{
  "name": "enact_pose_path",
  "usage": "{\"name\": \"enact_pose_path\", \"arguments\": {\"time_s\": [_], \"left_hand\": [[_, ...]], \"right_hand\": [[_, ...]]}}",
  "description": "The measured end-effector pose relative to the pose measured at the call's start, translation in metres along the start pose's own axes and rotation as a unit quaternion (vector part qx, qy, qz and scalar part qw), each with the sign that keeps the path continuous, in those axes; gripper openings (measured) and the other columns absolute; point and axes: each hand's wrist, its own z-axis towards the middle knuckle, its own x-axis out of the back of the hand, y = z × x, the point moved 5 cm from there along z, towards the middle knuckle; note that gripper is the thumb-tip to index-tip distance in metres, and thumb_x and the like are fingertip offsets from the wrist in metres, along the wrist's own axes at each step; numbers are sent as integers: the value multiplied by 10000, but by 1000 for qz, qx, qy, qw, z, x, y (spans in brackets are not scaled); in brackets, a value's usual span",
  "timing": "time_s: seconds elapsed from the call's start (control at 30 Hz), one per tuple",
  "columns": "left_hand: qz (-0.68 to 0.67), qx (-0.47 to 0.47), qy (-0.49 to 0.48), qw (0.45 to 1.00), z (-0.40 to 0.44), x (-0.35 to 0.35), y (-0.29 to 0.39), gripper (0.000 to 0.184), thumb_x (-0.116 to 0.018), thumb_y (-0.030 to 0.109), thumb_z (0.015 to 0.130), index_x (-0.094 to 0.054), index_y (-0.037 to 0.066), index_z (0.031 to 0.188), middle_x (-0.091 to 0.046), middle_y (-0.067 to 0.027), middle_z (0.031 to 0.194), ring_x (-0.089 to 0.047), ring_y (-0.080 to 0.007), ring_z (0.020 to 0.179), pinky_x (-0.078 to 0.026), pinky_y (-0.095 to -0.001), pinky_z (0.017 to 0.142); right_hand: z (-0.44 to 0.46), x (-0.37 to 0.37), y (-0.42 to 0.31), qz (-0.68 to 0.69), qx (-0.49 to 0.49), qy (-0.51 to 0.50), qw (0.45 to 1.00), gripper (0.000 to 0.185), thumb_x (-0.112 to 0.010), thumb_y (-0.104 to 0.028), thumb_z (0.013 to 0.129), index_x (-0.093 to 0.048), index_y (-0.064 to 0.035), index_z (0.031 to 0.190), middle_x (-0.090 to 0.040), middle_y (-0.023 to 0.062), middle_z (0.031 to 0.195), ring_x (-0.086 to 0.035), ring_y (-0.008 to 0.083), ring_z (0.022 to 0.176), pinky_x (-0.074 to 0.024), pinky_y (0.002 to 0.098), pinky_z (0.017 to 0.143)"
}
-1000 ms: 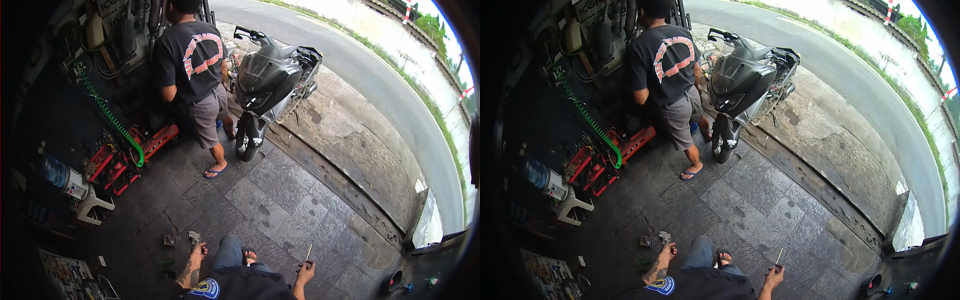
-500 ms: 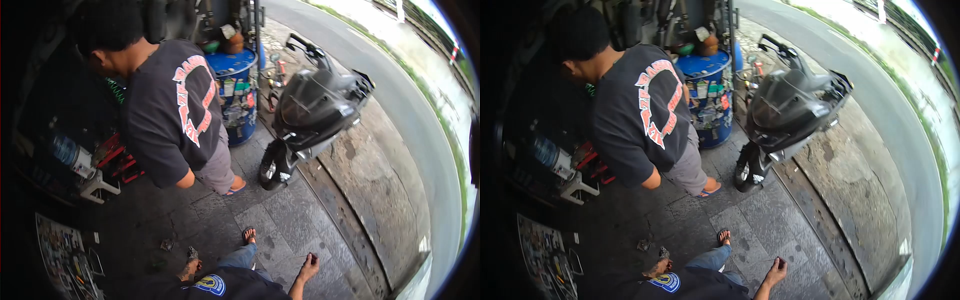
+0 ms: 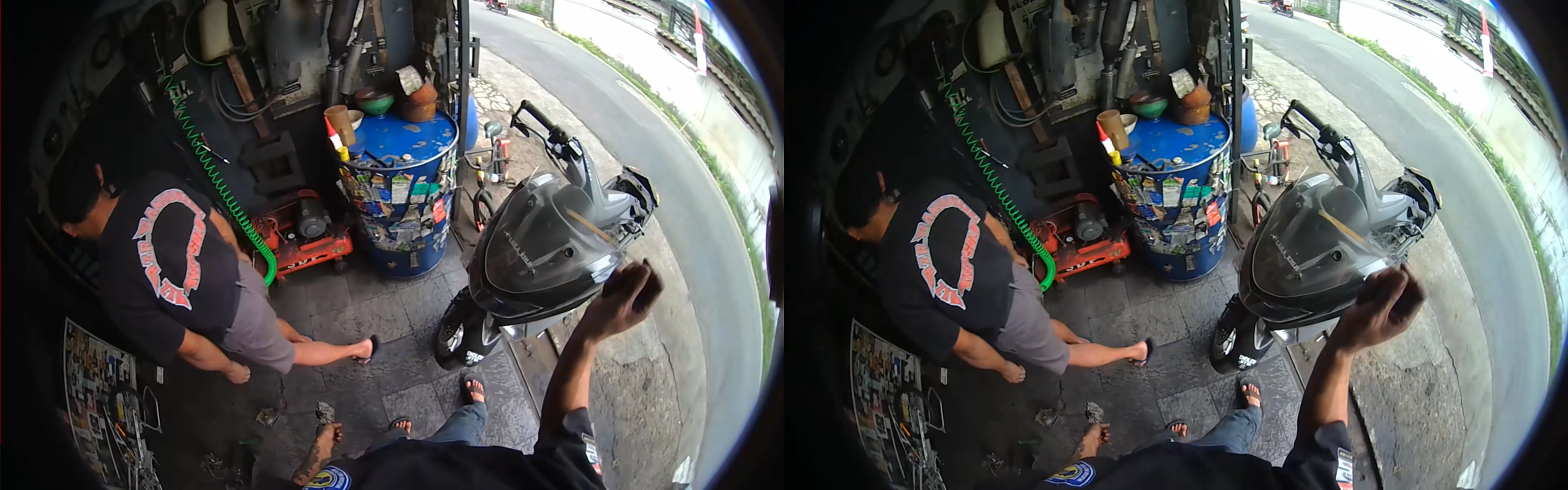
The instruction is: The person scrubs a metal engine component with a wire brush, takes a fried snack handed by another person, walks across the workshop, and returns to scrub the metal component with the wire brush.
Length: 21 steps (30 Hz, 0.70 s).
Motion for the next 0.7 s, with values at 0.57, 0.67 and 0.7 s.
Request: {"name": "enact_pose_path", "arguments": {"time_s": [0.57, 0.67, 0.7], "left_hand": [[-216, -36, 108, 970, -107, -263, -47, 200, -514, 253, 862, -483, 113, 723, -426, -40, 532, -439, -193, 439, -361, -310, 382], [-219, -51, 102, 969, -115, -285, -40, 202, -510, 258, 864, -484, 113, 725, -428, -39, 533, -440, -191, 440, -361, -307, 384], [-221, -54, 100, 969, -117, -290, -37, 202, -509, 259, 865, -485, 113, 726, -429, -39, 533, -440, -190, 440, -361, -306, 384]], "right_hand": [[302, -105, 70, 308, 290, 34, 905, 183, -561, -205, 940, -534, -27, 910, -501, 25, 588, -303, 44, 396, -194, 197, 345], [329, -91, 88, 328, 331, 58, 883, 210, -555, -230, 942, -528, -36, 868, -504, 22, 584, -302, 52, 391, -196, 199, 353], [336, -91, 95, 326, 346, 67, 877, 215, -554, -235, 942, -525, -40, 856, -511, 24, 589, -308, 55, 390, -201, 199, 356]]}}
